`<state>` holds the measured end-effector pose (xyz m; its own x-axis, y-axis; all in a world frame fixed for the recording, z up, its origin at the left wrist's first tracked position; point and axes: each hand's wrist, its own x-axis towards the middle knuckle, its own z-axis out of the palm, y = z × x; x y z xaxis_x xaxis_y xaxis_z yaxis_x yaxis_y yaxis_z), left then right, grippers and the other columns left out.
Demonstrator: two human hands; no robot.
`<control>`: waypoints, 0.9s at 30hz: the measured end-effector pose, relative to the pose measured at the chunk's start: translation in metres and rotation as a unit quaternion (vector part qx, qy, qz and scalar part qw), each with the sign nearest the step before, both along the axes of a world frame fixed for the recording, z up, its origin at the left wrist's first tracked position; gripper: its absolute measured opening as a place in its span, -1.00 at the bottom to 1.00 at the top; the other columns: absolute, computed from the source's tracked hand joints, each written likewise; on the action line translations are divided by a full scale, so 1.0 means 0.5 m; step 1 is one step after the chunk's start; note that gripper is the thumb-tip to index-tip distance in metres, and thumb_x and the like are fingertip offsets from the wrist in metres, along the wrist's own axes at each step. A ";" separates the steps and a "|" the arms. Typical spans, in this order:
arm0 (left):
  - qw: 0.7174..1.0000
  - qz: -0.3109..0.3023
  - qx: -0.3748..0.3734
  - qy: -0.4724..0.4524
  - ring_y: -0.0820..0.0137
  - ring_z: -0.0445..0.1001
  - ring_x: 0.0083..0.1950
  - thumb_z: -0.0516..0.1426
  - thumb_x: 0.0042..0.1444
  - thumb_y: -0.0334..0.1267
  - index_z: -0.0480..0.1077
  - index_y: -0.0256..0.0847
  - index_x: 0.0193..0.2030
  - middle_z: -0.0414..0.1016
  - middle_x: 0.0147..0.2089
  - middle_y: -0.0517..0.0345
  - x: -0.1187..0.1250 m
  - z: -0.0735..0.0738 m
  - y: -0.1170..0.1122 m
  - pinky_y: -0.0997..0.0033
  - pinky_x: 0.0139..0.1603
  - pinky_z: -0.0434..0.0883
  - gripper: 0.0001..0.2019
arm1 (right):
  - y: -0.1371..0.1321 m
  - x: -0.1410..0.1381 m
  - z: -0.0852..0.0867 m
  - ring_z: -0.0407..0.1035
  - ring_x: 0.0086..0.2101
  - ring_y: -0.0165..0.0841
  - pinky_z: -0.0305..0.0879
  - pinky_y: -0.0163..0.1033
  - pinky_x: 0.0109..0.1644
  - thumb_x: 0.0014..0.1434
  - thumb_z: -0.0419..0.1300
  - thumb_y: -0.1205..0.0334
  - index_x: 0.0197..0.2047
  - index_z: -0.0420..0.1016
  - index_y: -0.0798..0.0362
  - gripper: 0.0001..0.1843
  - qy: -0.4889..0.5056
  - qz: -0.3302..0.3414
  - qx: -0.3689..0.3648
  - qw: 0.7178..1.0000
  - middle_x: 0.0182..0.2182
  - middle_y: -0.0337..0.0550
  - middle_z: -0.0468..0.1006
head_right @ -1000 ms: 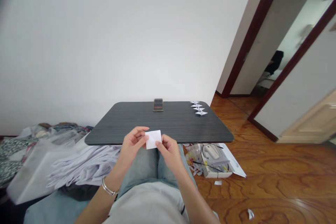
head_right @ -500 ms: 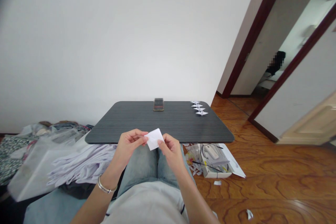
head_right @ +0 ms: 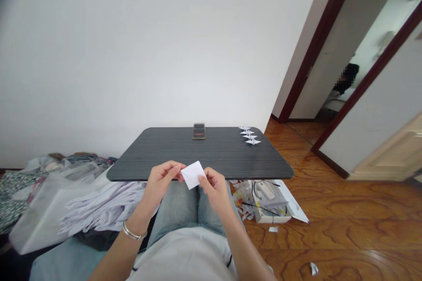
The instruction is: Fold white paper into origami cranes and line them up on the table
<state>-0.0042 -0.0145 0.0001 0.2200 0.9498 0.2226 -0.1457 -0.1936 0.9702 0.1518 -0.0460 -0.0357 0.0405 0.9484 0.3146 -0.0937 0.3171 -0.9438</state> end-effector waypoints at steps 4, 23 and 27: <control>0.999 -0.030 0.010 0.003 0.45 0.46 -0.48 0.23 -0.06 -0.19 0.50 -0.32 -0.35 0.52 -0.52 0.13 -0.005 0.005 -0.005 0.49 -0.40 0.42 -0.79 | 0.001 0.003 0.000 -0.04 -0.65 -0.51 -0.17 -0.35 -0.57 0.07 0.13 0.04 -0.59 0.19 0.05 -0.66 0.001 0.001 -0.002 1.000 -0.70 -0.40 0.11; 0.995 -0.084 -0.054 0.014 0.37 0.53 -0.41 0.32 -0.22 -0.30 0.55 -0.29 -0.36 0.60 -0.40 0.03 -0.023 0.009 -0.004 0.38 -0.29 0.45 -0.79 | -0.006 0.012 0.004 -0.05 -0.67 -0.52 -0.16 -0.36 -0.58 0.05 0.16 -0.01 -0.58 0.22 0.05 -0.64 -0.004 0.034 -0.021 0.999 -0.72 -0.40 0.13; 0.995 -0.087 -0.057 0.006 0.40 0.52 -0.42 0.31 -0.20 -0.31 0.56 -0.28 -0.38 0.60 -0.42 0.05 -0.025 0.008 -0.003 0.41 -0.30 0.45 -0.82 | -0.005 0.012 0.003 -0.05 -0.67 -0.53 -0.17 -0.36 -0.59 0.04 0.16 0.00 -0.58 0.22 0.05 -0.65 0.005 0.038 -0.021 0.999 -0.72 -0.40 0.12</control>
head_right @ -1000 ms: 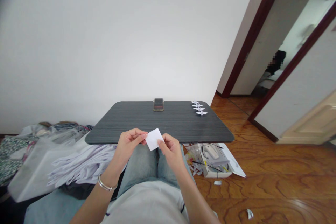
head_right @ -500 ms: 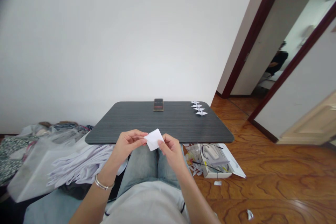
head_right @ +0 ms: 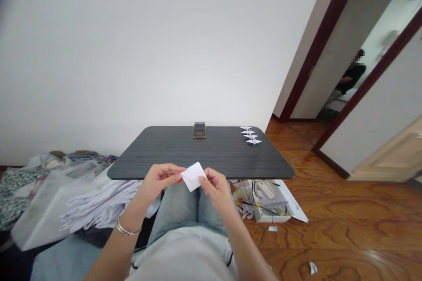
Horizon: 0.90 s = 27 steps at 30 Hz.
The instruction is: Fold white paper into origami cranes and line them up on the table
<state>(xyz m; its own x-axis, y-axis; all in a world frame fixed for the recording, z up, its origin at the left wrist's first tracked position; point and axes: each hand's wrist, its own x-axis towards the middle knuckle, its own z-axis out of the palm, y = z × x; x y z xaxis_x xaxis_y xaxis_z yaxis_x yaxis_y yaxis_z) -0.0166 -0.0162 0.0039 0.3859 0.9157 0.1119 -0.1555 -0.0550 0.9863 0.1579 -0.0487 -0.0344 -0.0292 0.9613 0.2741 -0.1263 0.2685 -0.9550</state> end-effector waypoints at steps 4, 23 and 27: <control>1.000 0.003 -0.004 -0.008 0.42 0.51 -0.43 0.30 -0.19 -0.30 0.57 -0.26 -0.38 0.60 -0.42 0.06 0.001 0.001 0.000 0.44 -0.31 0.44 -0.84 | 0.001 0.000 -0.001 -0.05 -0.67 -0.53 -0.17 -0.36 -0.59 0.05 0.16 0.01 -0.57 0.22 0.05 -0.66 0.002 0.003 -0.002 1.000 -0.72 -0.40 0.13; 0.998 0.061 0.014 -0.012 0.42 0.47 -0.49 0.32 -0.23 -0.24 0.52 -0.30 -0.45 0.56 -0.51 0.09 0.017 -0.002 -0.007 0.44 -0.39 0.43 -0.81 | -0.002 -0.009 -0.002 0.06 -0.68 -0.53 -0.08 -0.38 -0.62 0.07 0.17 0.04 -0.50 0.30 0.07 -0.71 0.008 -0.028 0.016 0.999 -0.67 -0.36 0.24; 0.997 0.072 0.026 -0.010 0.44 0.46 -0.49 0.30 -0.21 -0.24 0.51 -0.31 -0.44 0.55 -0.51 0.10 0.019 -0.005 -0.004 0.46 -0.40 0.42 -0.81 | -0.002 -0.015 -0.001 0.20 -0.66 -0.50 0.05 -0.40 -0.62 0.06 0.21 0.11 -0.18 0.32 0.02 -0.73 0.041 -0.064 0.025 0.997 -0.63 -0.39 0.31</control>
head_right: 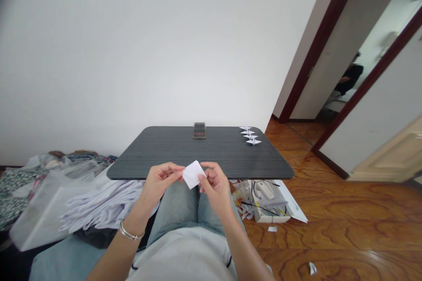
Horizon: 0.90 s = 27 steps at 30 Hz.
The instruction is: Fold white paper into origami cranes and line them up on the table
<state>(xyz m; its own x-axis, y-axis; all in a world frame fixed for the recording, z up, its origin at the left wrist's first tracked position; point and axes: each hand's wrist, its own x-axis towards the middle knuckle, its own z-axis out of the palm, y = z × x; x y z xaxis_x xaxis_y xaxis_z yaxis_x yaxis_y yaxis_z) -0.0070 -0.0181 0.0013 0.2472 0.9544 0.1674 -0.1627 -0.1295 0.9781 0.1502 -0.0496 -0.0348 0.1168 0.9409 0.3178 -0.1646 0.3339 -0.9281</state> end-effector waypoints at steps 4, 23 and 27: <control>0.999 0.014 0.028 0.014 0.44 0.45 -0.49 0.26 -0.13 -0.22 0.50 -0.31 -0.38 0.51 -0.53 0.13 0.002 -0.002 0.000 0.47 -0.41 0.42 -0.81 | 0.000 -0.002 -0.001 0.25 -0.65 -0.48 0.13 -0.39 -0.60 0.07 0.21 0.11 -0.23 0.35 0.03 -0.77 -0.011 -0.008 0.003 1.000 -0.62 -0.35 0.37; 0.998 -0.057 0.019 0.034 0.50 0.38 -0.47 0.23 -0.07 -0.28 0.43 -0.32 -0.33 0.45 -0.47 0.16 0.006 -0.023 0.005 0.55 -0.43 0.33 -0.83 | 0.009 -0.009 -0.011 0.28 -0.70 -0.50 0.15 -0.42 -0.62 0.05 0.23 0.08 -0.39 0.34 0.05 -0.78 0.042 0.033 -0.012 0.998 -0.67 -0.32 0.44; 0.998 -0.053 0.023 0.040 0.49 0.37 -0.48 0.22 -0.08 -0.27 0.46 -0.33 -0.39 0.46 -0.50 0.14 0.008 -0.023 0.005 0.53 -0.43 0.33 -0.85 | 0.011 -0.009 -0.013 0.28 -0.69 -0.50 0.17 -0.41 -0.61 0.06 0.21 0.12 -0.38 0.38 0.05 -0.82 0.059 0.045 -0.009 0.997 -0.66 -0.33 0.44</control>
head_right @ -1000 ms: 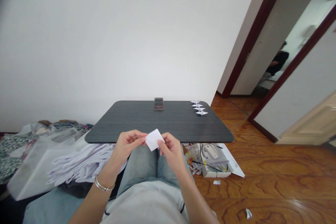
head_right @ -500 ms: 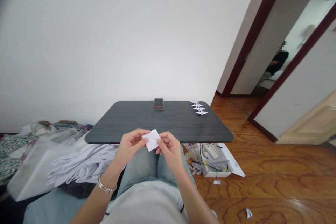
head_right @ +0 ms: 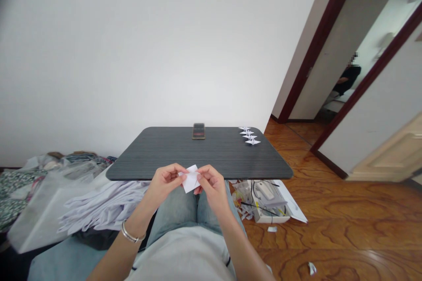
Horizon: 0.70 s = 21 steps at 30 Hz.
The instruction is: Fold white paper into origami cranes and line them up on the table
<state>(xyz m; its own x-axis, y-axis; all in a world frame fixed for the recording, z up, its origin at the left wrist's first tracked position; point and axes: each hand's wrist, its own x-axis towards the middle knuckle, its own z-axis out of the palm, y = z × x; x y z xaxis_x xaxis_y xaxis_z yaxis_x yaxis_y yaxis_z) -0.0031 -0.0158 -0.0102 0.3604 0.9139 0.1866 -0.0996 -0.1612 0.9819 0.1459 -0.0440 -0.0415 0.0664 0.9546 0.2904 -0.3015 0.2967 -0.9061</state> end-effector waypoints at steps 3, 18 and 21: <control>1.000 0.005 0.006 0.003 0.49 0.36 -0.50 0.23 -0.10 -0.27 0.50 -0.33 -0.44 0.45 -0.52 0.14 0.002 0.004 -0.002 0.52 -0.44 0.33 -0.86 | 0.001 -0.001 -0.001 0.29 -0.69 -0.50 0.19 -0.41 -0.61 0.07 0.20 0.13 -0.39 0.40 0.05 -0.84 0.007 0.008 0.000 1.000 -0.65 -0.33 0.43; 0.977 0.074 0.172 0.098 0.49 0.37 -0.45 0.10 -0.02 -0.42 0.57 -0.26 -0.36 0.40 -0.50 0.15 0.002 0.003 -0.007 0.56 -0.44 0.32 -0.81 | 0.002 0.000 0.002 0.28 -0.49 -0.44 0.22 -0.42 -0.49 0.08 0.18 0.07 -0.48 0.46 0.07 -0.75 -0.055 -0.036 0.004 0.998 -0.53 -0.24 0.42; 0.975 0.064 0.178 0.119 0.46 0.40 -0.43 0.09 0.01 -0.40 0.56 -0.27 -0.35 0.43 -0.47 0.13 0.003 -0.001 -0.008 0.54 -0.41 0.34 -0.81 | 0.006 0.001 0.001 0.24 -0.51 -0.45 0.21 -0.41 -0.48 0.04 0.21 0.11 -0.50 0.46 0.07 -0.79 -0.038 -0.030 -0.013 0.999 -0.54 -0.26 0.41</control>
<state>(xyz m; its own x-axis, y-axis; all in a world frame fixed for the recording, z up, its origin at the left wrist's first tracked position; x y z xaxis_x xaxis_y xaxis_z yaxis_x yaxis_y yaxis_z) -0.0014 -0.0198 -0.0107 0.3189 0.8473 0.4248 0.1683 -0.4917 0.8544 0.1462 -0.0408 -0.0410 0.1026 0.9568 0.2721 -0.2140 0.2884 -0.9333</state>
